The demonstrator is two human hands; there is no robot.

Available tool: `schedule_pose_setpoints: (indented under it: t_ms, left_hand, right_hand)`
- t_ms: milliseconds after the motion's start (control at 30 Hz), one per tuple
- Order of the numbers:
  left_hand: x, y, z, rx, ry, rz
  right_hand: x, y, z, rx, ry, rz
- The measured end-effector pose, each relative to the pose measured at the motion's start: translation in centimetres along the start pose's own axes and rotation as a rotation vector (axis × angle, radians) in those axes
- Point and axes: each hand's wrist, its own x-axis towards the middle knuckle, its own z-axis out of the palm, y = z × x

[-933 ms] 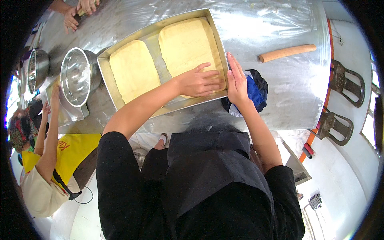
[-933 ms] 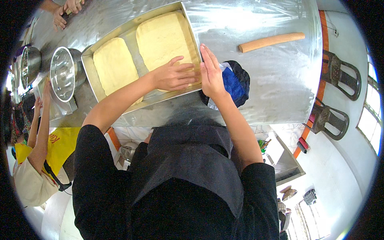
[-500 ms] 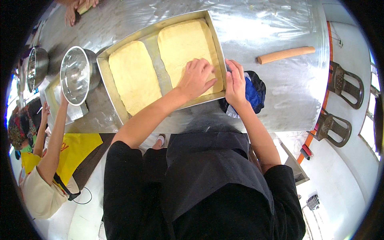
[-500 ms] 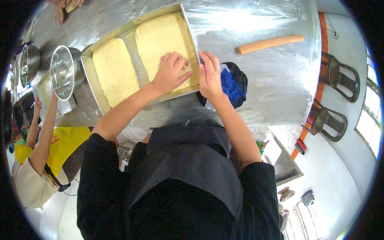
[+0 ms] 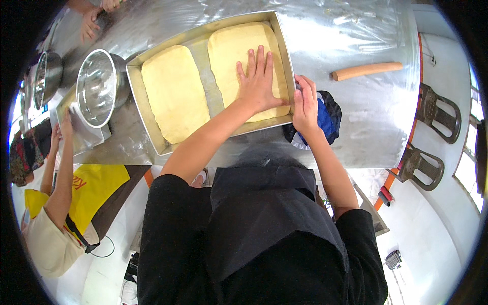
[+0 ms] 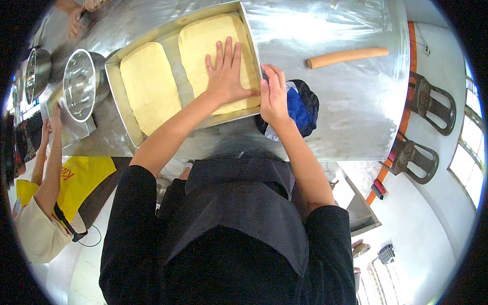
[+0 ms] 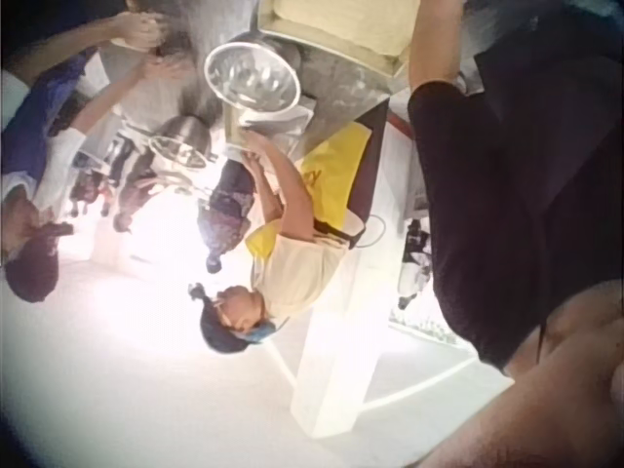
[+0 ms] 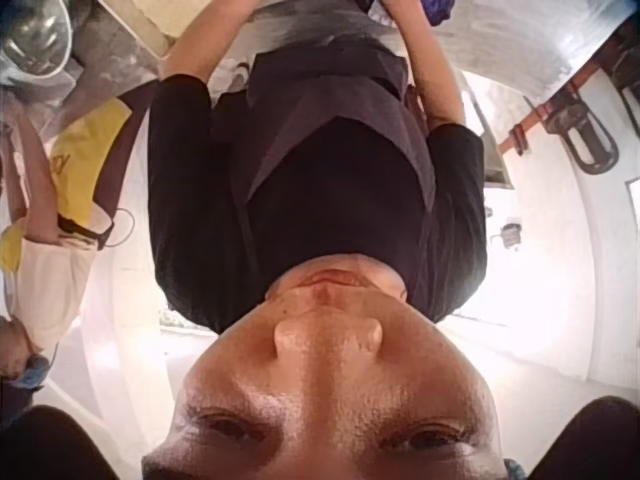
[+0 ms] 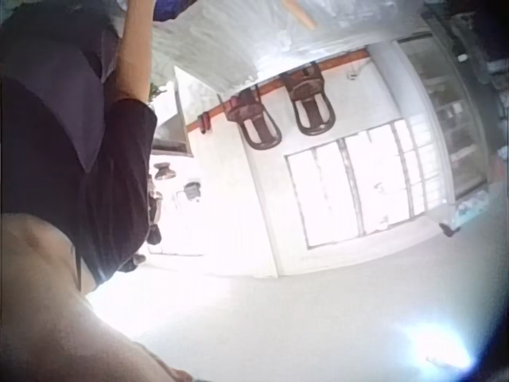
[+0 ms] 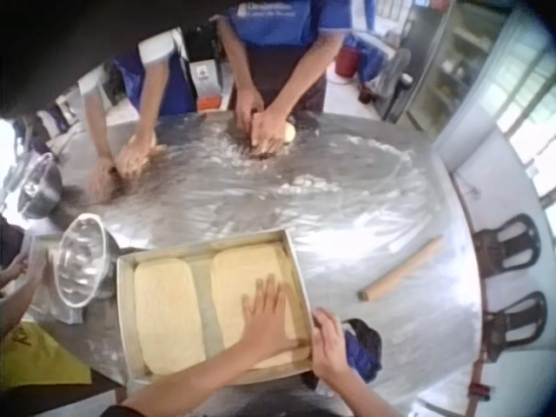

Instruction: The person flattens pieces of dough into rectangular baking trays by hand, pressing with their palms and stretching the dough to the corners of the trays.

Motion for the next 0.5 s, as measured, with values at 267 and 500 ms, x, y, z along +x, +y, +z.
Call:
schedule_pose_setpoints:
  t_ms: [267, 500]
  left_hand:
    - [-0.46, 0.04, -0.27, -0.033, 0.009, 0.032]
    - [-0.64, 0.57, -0.93, 0.04, -0.048, 0.023]
  right_hand:
    - [0.08, -0.18, 0.25, 0.029, -0.024, 0.019]
    - [0.22, -0.27, 0.09, -0.007, -0.028, 0.009]
